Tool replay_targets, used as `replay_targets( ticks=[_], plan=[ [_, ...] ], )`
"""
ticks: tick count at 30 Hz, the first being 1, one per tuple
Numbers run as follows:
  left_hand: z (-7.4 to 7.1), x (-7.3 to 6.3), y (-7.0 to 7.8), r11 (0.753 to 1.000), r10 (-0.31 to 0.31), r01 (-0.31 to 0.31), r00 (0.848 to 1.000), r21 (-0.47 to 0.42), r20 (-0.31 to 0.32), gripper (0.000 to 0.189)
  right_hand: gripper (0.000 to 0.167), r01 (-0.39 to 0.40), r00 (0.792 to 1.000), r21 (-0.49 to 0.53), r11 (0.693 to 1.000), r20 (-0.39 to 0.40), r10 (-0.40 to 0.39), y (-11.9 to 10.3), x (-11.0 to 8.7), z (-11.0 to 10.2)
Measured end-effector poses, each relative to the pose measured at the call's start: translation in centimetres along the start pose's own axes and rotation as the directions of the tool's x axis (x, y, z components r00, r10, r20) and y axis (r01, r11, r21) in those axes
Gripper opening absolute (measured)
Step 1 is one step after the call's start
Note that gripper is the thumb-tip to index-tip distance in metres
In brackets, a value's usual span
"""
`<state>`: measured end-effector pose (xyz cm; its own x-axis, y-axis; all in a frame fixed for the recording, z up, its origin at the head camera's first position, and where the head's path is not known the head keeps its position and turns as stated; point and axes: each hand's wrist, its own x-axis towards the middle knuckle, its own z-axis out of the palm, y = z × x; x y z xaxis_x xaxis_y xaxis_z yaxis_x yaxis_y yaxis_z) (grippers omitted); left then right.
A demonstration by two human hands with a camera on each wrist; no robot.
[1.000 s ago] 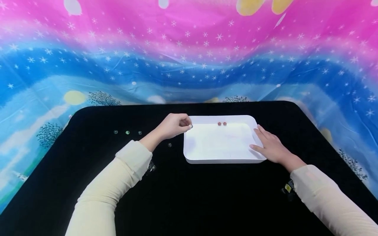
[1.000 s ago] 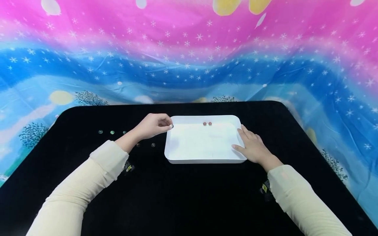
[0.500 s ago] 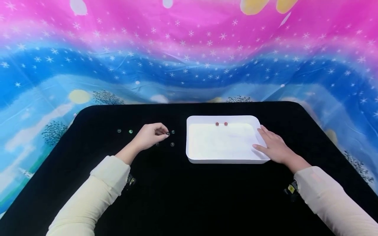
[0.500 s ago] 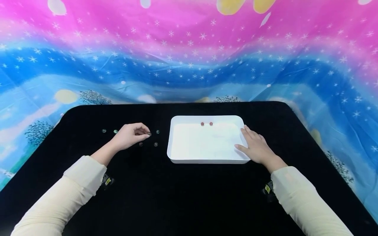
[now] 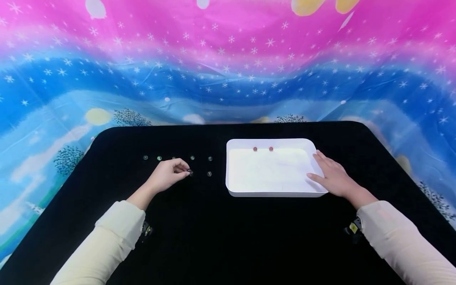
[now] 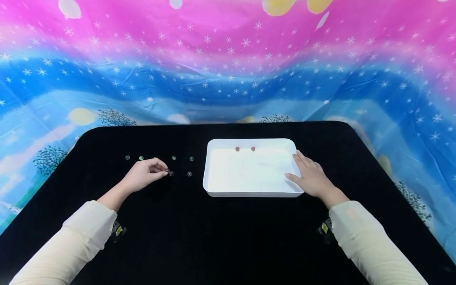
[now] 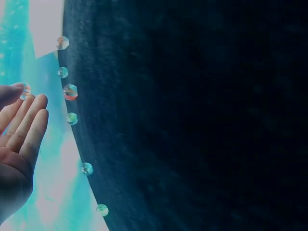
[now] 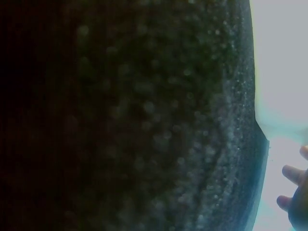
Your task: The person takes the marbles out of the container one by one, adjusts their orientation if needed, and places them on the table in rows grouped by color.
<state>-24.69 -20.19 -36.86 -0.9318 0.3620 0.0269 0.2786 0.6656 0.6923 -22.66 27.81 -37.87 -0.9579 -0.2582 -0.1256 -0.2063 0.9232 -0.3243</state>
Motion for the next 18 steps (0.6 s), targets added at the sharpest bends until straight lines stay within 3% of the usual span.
replay_targets(
  ticks=[11,18],
  plan=[
    [-0.4,-0.9,-1.5,1.000,-0.030,0.030,1.000,0.005,-0.001,0.014,0.081,0.002,1.000,0.021,1.000,0.002,-0.002,-0.1,0.0,0.1],
    [-1.0,-1.3,-2.7,0.997,-0.044,0.046,0.999,0.064,-0.032,0.012,0.080,0.006,1.000,0.016,1.000,0.001,-0.006,0.0,0.1,0.1]
  ],
)
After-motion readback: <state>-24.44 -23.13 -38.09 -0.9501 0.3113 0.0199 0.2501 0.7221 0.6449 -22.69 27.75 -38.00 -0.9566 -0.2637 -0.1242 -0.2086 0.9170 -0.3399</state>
